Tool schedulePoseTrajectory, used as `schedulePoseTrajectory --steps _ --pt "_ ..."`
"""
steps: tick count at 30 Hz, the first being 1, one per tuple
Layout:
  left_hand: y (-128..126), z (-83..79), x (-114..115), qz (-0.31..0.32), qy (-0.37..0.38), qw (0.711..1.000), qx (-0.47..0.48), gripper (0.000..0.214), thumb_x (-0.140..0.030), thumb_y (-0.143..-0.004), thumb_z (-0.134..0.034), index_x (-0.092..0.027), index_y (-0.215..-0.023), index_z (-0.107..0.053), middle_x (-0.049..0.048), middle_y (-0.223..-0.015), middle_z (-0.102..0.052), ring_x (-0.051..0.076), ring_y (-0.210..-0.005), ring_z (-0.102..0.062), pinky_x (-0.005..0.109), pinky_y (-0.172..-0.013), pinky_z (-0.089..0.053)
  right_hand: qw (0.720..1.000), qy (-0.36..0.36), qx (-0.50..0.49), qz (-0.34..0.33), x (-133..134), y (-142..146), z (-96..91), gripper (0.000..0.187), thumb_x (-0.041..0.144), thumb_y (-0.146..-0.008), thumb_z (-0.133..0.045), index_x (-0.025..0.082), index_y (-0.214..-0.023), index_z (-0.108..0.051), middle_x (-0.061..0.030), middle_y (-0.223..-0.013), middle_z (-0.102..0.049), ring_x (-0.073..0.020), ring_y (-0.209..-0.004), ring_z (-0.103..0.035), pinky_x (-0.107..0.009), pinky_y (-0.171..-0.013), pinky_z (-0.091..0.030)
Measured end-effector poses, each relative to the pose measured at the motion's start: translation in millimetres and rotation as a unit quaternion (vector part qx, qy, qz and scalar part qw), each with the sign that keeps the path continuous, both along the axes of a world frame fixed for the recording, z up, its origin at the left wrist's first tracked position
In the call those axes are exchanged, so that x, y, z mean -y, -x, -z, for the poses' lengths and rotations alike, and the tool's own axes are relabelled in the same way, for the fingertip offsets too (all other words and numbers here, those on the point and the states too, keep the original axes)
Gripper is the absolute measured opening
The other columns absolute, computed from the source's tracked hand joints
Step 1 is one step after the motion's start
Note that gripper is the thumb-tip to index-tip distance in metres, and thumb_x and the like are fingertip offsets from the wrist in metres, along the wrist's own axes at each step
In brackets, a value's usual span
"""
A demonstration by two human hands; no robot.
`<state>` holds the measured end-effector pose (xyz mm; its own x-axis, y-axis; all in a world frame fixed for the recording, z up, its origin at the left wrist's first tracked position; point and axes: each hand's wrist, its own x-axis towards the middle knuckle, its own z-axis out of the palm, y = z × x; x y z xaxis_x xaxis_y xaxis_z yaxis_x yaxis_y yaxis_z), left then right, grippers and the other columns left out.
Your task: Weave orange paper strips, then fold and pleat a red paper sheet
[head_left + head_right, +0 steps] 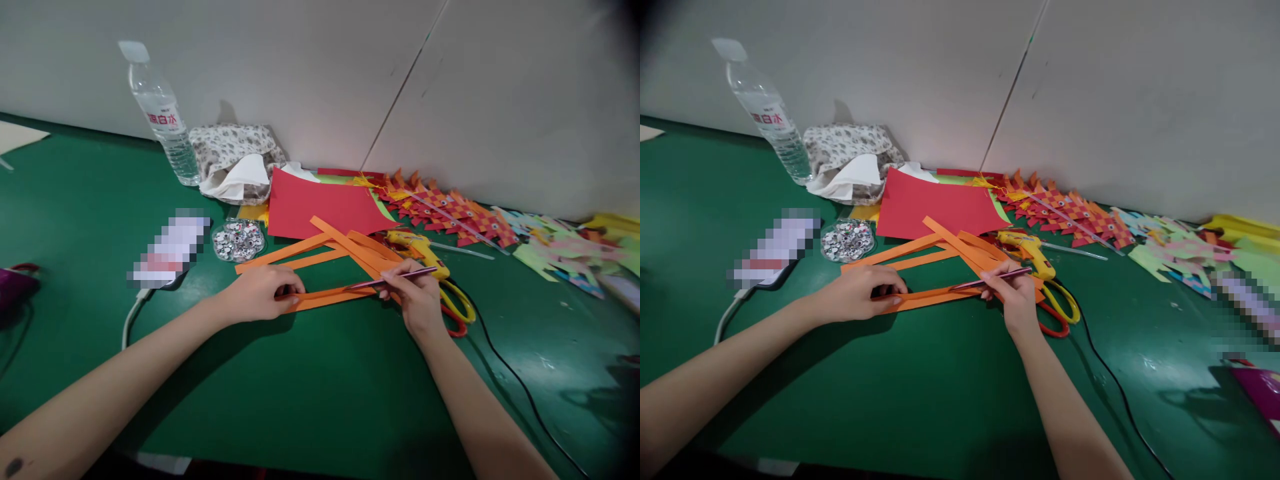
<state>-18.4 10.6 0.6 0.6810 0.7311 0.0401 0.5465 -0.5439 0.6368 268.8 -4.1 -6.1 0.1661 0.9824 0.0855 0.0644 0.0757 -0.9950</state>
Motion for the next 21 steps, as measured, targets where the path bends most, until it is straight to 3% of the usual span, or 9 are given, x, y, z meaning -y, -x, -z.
schedulePoseTrajectory --steps 11,17,21 --pt "0 2.5 -1 -0.005 0.007 1.0 -0.006 0.017 -0.023 -0.083 -0.055 -0.02 -0.092 -0.068 0.0016 -0.085 -0.068 0.011 -0.066 -0.058 0.021 -0.059 -0.042 0.994 -0.027 -0.06 0.089 -10 -20 -2.5 0.016 0.015 -0.061 -0.072 0.019 -0.056 -0.057 0.0039 -0.049 -0.06 -0.0105 -0.039 -0.054 -0.021 -0.037 -0.041" --pt "0 2.3 -1 -0.003 0.006 1.0 -0.006 0.017 -0.023 -0.083 -0.054 -0.019 -0.092 -0.068 0.0025 -0.085 -0.068 0.011 -0.066 -0.058 0.021 -0.059 -0.043 0.992 -0.035 -0.037 0.113 -12 -28 -3.0 0.016 0.014 -0.063 -0.069 0.019 -0.055 -0.055 0.0039 -0.048 -0.061 -0.0101 -0.033 -0.05 -0.021 -0.03 -0.035" --pt "0 1.5 0 -0.004 0.006 1.0 -0.008 0.017 -0.024 -0.083 -0.055 -0.019 -0.091 -0.068 0.0025 -0.085 -0.068 0.011 -0.066 -0.058 0.021 -0.059 -0.042 0.984 -0.089 -0.027 0.154 -13 -31 -5.4 0.017 0.014 -0.062 -0.07 0.018 -0.054 -0.055 0.0046 -0.045 -0.058 -0.0097 -0.033 -0.051 -0.019 -0.03 -0.038"
